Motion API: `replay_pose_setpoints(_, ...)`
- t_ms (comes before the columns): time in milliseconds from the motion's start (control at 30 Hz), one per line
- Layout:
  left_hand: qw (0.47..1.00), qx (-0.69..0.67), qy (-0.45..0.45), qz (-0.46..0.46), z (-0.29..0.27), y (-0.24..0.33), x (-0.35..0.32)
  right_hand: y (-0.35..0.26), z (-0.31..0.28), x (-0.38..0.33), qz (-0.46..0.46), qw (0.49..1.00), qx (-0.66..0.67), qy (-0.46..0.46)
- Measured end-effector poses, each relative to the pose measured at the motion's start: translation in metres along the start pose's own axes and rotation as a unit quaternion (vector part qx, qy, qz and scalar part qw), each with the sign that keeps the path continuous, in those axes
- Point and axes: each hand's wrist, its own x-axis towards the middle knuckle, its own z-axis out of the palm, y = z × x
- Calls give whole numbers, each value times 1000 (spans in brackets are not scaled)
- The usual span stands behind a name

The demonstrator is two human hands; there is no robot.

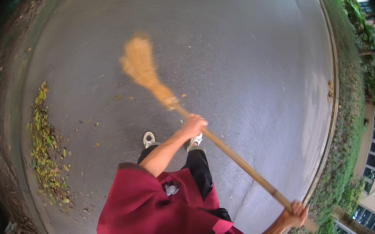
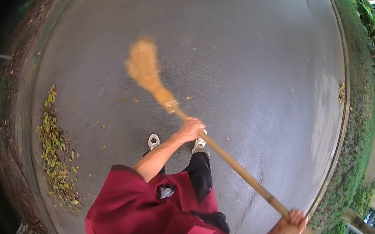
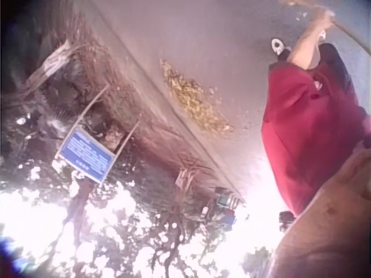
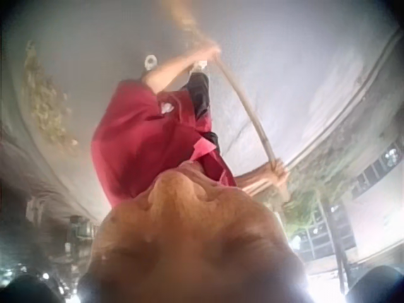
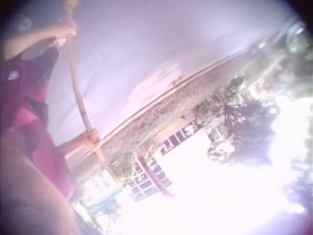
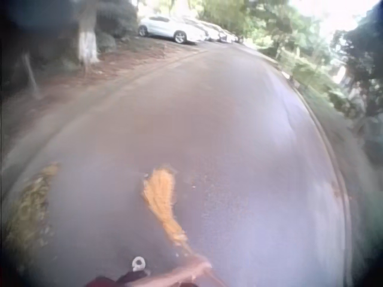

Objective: The person sweeps fallen leaves off a paved driveway and out from under parked cars using a broom, gathering the leaves into a pile.

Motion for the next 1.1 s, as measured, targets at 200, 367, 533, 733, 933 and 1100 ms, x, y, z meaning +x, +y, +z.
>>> replay_pose_setpoints(200, 954, 59, 108, -274, -125, -39, -244, 103, 121, -105, 179, 903, 92, -379)
replay_pose_setpoints(367, 902, 208, 137, -353, -166, 2, -385, 118, 109, -164, 330, 829, 131, -431)
replay_pose_setpoints(533, 913, 254, 145, -285, -120, 99, -379, 67, -8, -90, 302, 847, 189, -394)
replay_pose_setpoints(733, 993, 80, 64, -59, 41, 231, -293, -62, -286, 22, 82, 966, 145, -195)
replay_pose_setpoints(933, 969, -112, -118, 186, 232, 415, -234, -268, -605, 0, -138, 967, -96, 193)
replay_pose_setpoints(1100, 911, -141, -262, 286, 326, 495, -227, -400, -724, -132, -360, 862, -92, 344)
